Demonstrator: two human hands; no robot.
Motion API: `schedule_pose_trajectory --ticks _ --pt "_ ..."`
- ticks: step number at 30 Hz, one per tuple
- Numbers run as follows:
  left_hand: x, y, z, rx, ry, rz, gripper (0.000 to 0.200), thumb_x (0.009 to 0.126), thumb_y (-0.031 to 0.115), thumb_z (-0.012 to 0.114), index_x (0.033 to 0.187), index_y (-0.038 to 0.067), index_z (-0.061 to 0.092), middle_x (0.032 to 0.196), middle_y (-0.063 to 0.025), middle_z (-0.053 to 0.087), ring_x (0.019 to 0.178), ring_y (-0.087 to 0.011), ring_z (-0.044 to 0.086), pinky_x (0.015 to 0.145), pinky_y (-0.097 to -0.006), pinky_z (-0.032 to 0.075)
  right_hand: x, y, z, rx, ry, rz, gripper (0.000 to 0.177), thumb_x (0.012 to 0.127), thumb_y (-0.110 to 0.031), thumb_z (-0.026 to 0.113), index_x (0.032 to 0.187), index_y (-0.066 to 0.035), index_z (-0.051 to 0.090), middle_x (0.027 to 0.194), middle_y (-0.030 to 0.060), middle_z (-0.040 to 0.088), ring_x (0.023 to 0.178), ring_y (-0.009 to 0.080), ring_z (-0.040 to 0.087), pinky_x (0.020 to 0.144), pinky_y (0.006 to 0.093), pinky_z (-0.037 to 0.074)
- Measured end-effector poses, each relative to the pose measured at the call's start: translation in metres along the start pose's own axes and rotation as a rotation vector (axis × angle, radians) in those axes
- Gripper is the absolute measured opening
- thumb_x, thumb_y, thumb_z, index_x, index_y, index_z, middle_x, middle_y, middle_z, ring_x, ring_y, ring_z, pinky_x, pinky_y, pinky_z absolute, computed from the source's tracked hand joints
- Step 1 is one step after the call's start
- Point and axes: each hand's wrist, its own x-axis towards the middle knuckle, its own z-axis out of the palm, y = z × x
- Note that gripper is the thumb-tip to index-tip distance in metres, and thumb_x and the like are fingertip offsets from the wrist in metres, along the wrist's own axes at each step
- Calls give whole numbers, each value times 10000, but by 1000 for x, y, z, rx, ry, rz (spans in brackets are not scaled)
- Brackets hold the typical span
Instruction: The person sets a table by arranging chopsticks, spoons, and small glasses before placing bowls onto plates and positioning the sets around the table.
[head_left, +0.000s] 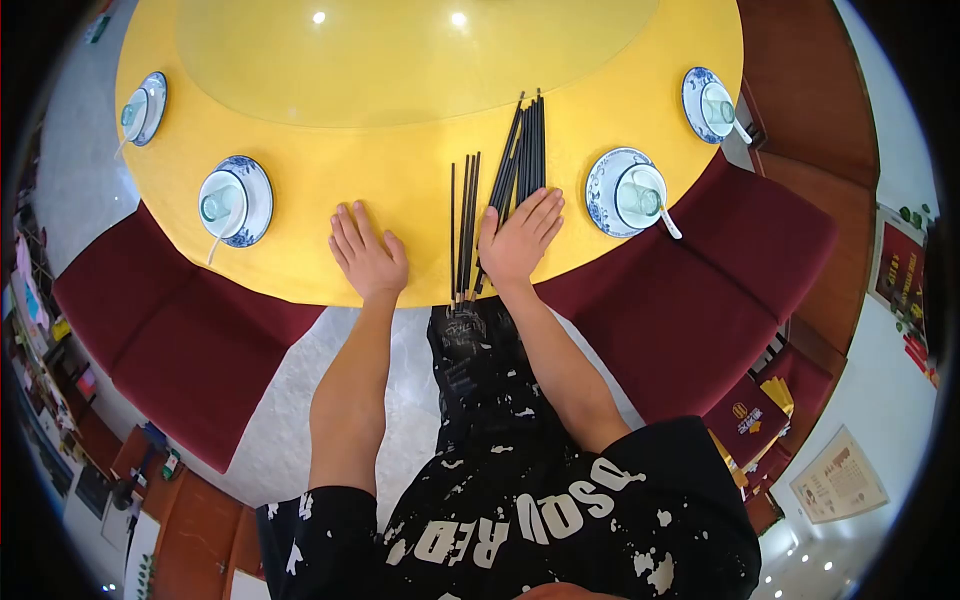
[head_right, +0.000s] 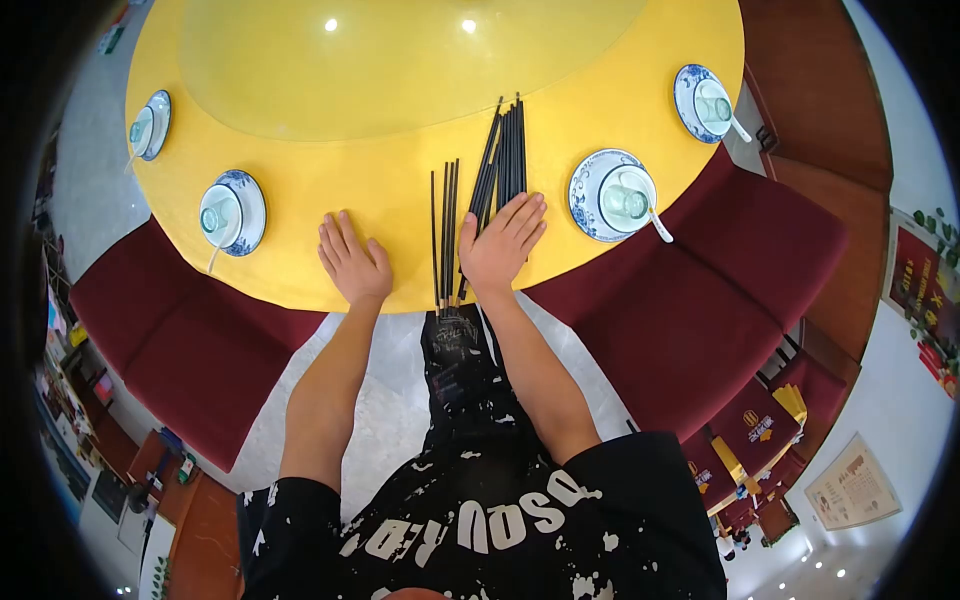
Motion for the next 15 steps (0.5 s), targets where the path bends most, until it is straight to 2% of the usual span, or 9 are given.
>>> schedule_pose_trajectory --ticks 3,7,10,13,15 --pt "2 -1 3 -2 17 10 684 934 321 447 1545 69 273 1614 -166 220 1495 -340 182 1204 -491 132 -2 -3 3 2 10 3 839 970 -435 443 1480 165 152 1547 392 120 1461 515 97 1187 582 69" --pt "1 1 2 6 10 -10 688 928 324 459 1545 78 279 1610 -166 232 1492 -338 192 1202 -490 141 -15 -46 7 43 -93 -31 838 970 -437 437 1474 172 157 1550 404 71 1459 535 56 1180 607 37" --pt "1 -2 5 -3 8 -27 699 911 340 474 1542 98 296 1607 -162 244 1484 -335 218 1199 -501 161 -28 -80 15 62 -54 -124 857 937 -435 491 1471 166 194 1536 425 98 1444 568 72 1170 634 42" --pt "1 -3 6 -6 20 -29 701 907 344 477 1540 101 301 1607 -157 246 1483 -334 220 1200 -500 161 -32 -92 12 61 -111 -118 844 939 -429 494 1473 159 205 1534 426 104 1444 564 87 1169 633 55" --pt "0 -4 5 -22 31 -24 692 907 335 481 1537 105 309 1605 -155 252 1481 -334 225 1200 -499 164 -33 -87 14 77 -74 -156 842 938 -425 504 1472 157 214 1531 429 111 1443 564 97 1168 628 67"
